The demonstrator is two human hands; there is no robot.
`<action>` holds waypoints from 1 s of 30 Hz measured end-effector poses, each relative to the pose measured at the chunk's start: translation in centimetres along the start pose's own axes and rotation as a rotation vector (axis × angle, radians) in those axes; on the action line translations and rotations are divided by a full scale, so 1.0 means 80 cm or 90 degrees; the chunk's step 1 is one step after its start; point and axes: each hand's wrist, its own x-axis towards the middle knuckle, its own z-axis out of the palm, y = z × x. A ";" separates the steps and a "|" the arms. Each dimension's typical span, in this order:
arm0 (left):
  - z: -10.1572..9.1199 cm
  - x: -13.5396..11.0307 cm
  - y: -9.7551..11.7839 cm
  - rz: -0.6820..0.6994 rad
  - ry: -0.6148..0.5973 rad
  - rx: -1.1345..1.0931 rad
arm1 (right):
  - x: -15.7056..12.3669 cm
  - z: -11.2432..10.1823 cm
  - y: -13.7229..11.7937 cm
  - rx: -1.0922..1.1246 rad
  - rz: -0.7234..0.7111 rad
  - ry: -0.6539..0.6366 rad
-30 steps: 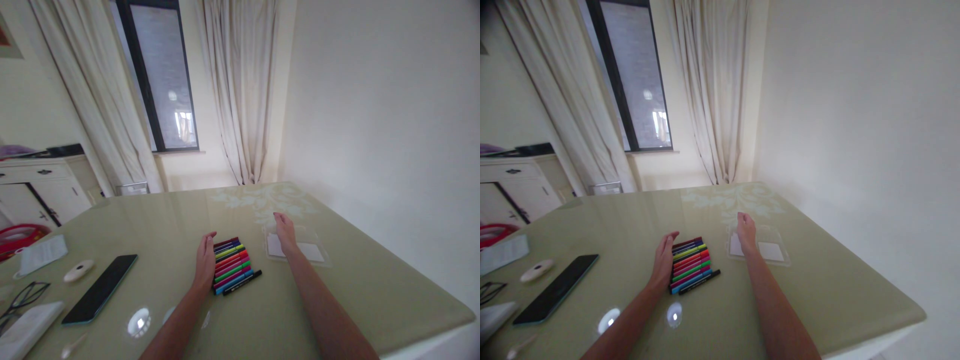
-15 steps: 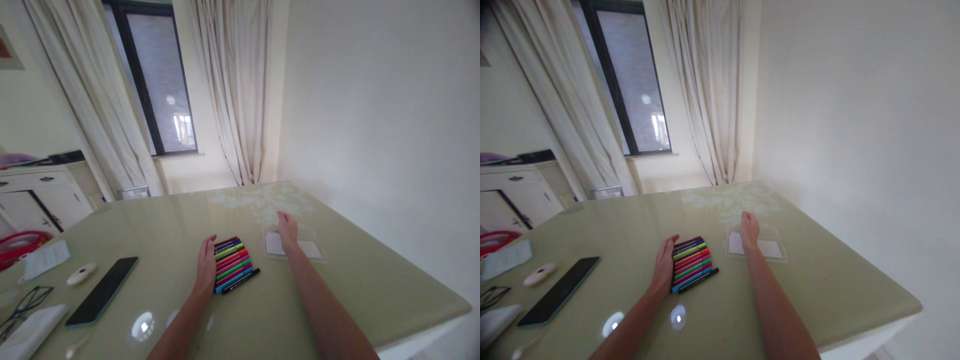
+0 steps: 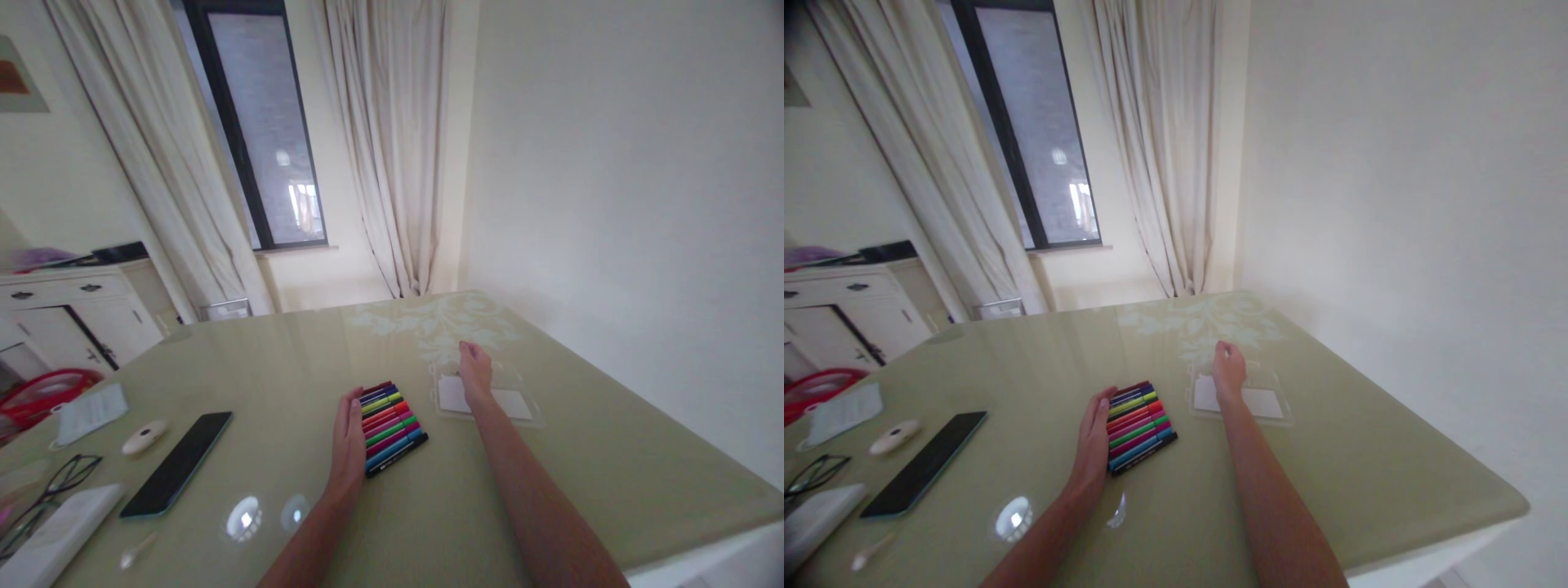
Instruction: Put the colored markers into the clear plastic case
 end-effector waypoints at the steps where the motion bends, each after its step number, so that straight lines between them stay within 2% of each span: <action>1: 0.000 0.002 -0.002 0.000 0.000 0.007 | -0.001 -0.001 -0.002 0.003 0.013 0.001; 4: -0.003 0.013 -0.007 0.009 0.024 0.025 | -0.004 -0.003 -0.008 0.003 0.037 0.006; 8: -0.012 0.039 -0.011 0.071 0.070 0.105 | -0.008 -0.005 -0.013 0.009 0.050 0.004; 12: -0.012 0.060 -0.010 0.111 0.057 0.148 | -0.009 -0.006 -0.015 0.022 0.066 0.007; 15: -0.010 0.063 -0.006 0.123 0.049 0.167 | -0.007 -0.006 -0.015 0.030 0.081 0.012; 19: -0.010 0.048 -0.005 0.142 0.030 0.221 | -0.004 -0.006 -0.012 0.037 0.091 0.018; 23: -0.007 0.008 -0.024 0.279 -0.064 0.467 | -0.003 -0.005 -0.010 0.047 0.087 0.023; 24: -0.005 -0.003 -0.030 0.290 -0.084 0.534 | -0.003 -0.005 -0.010 0.049 0.086 0.024; 27: 0.004 -0.021 -0.045 0.274 -0.119 0.639 | -0.004 -0.005 -0.012 0.051 0.081 0.029; 30: 0.012 -0.016 -0.047 0.262 -0.126 0.669 | -0.003 -0.007 -0.014 0.043 0.076 0.032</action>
